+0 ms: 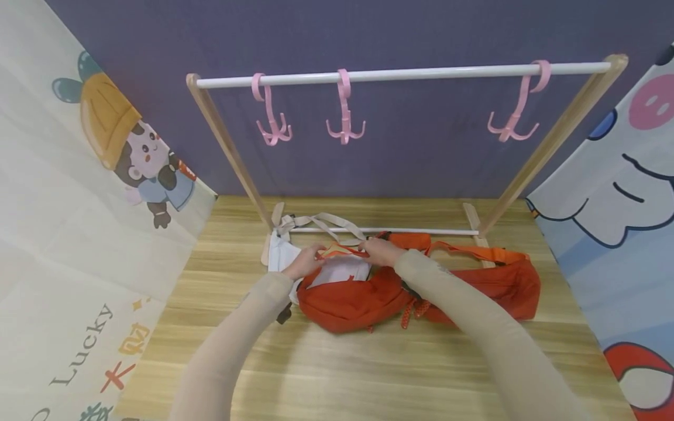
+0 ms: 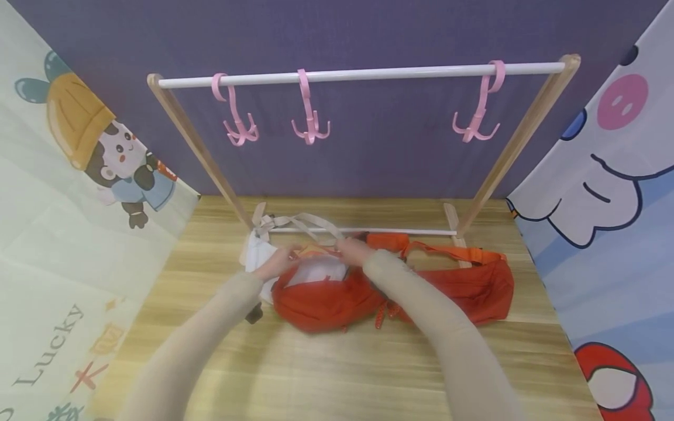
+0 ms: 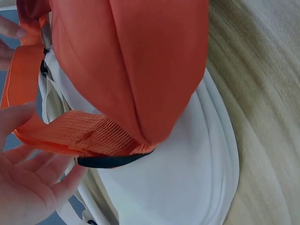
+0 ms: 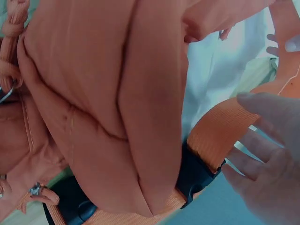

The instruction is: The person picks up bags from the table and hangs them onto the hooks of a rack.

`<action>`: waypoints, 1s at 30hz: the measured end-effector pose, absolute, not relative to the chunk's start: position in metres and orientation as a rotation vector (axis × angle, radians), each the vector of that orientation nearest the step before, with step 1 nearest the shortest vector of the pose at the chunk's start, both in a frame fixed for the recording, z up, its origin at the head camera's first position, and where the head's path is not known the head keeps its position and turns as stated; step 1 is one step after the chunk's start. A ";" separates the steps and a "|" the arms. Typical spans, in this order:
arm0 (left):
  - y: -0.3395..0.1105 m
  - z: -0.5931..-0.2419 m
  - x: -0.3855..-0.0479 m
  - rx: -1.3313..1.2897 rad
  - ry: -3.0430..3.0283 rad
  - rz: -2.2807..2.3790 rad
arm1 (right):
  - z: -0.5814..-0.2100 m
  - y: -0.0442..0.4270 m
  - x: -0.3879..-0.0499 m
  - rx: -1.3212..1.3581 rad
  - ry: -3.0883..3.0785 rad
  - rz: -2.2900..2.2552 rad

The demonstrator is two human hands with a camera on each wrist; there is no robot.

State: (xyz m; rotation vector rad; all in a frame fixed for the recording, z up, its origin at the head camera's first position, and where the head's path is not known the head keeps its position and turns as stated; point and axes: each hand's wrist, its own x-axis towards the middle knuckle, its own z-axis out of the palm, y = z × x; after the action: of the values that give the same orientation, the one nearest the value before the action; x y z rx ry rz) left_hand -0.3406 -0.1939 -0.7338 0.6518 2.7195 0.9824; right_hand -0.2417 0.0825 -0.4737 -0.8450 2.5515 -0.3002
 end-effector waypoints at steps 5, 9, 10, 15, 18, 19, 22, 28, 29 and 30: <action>-0.205 -0.809 -0.377 0.681 2.699 1.011 | -0.479 0.083 -0.240 -0.899 2.571 -0.326; -0.186 -0.733 -0.333 0.680 2.694 1.001 | -0.481 0.085 -0.238 -0.923 2.591 -0.337; -0.180 -0.704 -0.317 0.709 2.692 1.021 | -0.480 0.085 -0.237 -0.923 2.591 -0.346; -0.150 -0.547 -0.235 0.629 2.592 1.118 | -0.471 0.088 -0.234 -0.932 2.615 -0.391; -0.141 -0.501 -0.212 0.519 2.544 1.141 | -0.465 0.089 -0.233 -0.964 2.647 -0.403; -0.140 -0.496 -0.208 0.502 2.532 1.153 | -0.464 0.090 -0.233 -0.977 2.654 -0.412; -0.140 -0.488 -0.203 0.458 2.506 1.172 | -0.458 0.091 -0.232 -0.981 2.670 -0.444; -0.140 -0.481 -0.199 0.414 2.460 1.241 | -0.445 0.095 -0.227 -0.997 2.710 -0.511; -0.140 -0.479 -0.198 0.409 2.452 1.252 | -0.443 0.096 -0.225 -1.006 2.721 -0.508; -0.140 -0.478 -0.197 0.424 2.459 1.253 | -0.442 0.097 -0.224 -1.015 2.730 -0.508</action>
State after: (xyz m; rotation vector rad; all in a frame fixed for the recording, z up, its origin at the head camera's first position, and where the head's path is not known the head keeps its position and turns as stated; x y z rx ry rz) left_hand -0.1966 -0.1403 -0.4778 0.4237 2.4589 1.2532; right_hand -0.2244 0.0969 -0.4419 -1.0149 2.7303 -0.5080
